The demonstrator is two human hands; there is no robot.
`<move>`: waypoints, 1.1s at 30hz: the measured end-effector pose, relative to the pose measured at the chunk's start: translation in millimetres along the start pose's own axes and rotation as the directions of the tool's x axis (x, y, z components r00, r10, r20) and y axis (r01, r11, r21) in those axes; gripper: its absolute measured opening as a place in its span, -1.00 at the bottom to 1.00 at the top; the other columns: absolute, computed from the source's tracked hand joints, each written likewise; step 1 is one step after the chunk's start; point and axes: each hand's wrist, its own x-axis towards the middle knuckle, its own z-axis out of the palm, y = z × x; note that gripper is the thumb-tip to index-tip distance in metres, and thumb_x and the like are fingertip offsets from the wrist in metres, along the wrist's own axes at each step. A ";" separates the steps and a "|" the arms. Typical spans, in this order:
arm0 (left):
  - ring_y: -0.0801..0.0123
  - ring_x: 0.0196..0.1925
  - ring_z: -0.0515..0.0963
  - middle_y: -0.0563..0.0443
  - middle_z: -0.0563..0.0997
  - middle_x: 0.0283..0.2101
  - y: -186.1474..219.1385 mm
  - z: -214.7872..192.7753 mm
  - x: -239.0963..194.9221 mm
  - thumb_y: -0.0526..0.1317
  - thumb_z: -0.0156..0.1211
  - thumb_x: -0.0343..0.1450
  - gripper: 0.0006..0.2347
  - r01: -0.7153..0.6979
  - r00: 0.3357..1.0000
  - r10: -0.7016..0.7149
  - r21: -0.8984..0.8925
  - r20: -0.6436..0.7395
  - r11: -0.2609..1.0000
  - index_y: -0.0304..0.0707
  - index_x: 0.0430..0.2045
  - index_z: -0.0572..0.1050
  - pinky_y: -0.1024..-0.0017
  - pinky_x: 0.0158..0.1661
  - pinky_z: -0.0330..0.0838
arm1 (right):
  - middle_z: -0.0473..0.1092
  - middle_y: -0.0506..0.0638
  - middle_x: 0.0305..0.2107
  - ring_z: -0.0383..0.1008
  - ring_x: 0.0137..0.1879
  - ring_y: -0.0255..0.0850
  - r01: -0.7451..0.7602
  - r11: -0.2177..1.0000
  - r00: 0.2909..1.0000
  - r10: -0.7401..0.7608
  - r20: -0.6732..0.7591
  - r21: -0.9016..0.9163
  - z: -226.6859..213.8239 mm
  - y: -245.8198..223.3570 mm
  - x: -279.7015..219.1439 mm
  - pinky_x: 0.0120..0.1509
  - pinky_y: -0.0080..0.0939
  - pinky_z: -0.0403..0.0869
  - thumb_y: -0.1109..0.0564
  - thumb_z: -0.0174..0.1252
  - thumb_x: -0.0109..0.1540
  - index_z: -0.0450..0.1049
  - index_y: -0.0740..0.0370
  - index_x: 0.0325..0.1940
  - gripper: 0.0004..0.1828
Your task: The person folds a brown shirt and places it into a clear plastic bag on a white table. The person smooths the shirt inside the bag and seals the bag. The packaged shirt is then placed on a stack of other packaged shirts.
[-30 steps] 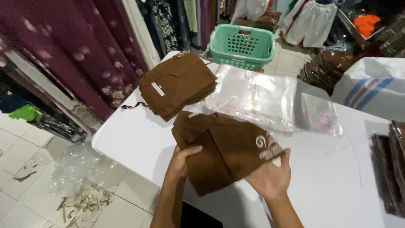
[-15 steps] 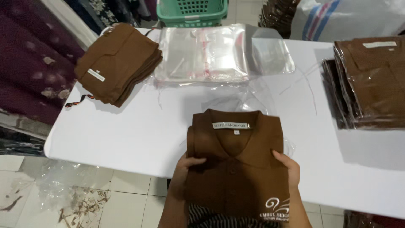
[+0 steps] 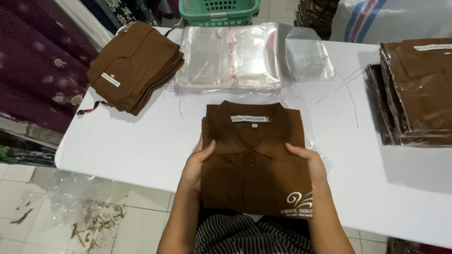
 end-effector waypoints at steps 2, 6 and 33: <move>-0.05 0.50 0.16 -0.25 0.18 0.48 -20.7 -40.8 20.6 0.01 -0.11 0.49 -0.41 0.025 0.964 0.083 -0.399 0.251 0.917 -0.05 0.48 0.05 -0.03 0.42 0.00 | 0.49 0.31 -0.04 0.55 -0.03 0.08 -0.026 0.996 0.999 0.029 -0.036 0.080 66.8 0.1 -52.2 0.13 0.16 0.46 0.23 0.19 0.19 0.42 0.49 0.17 -0.52; 0.06 0.50 0.10 -0.13 0.11 0.50 -65.3 -116.0 56.7 0.31 -0.49 0.45 -0.30 0.297 0.769 0.374 -0.807 0.519 0.510 -0.09 0.44 0.02 -0.13 0.44 -0.21 | 0.50 0.30 -0.09 0.55 -0.06 0.09 -0.041 0.967 0.993 0.066 -0.096 0.250 147.0 2.9 -103.1 0.11 0.09 0.48 0.23 0.23 0.16 0.45 0.51 0.11 -0.55; -0.11 0.58 -0.23 -0.24 -0.19 0.57 -18.3 -11.1 16.3 -0.02 0.05 0.51 -0.31 -0.555 0.814 0.333 0.470 0.476 0.686 -0.18 0.50 -0.15 -0.09 0.47 -0.28 | 0.35 0.37 0.25 0.31 0.41 0.27 0.504 0.532 0.864 -0.305 0.401 -0.680 155.5 27.7 -72.0 0.44 0.29 0.34 0.47 0.17 0.12 0.20 0.29 0.47 -0.19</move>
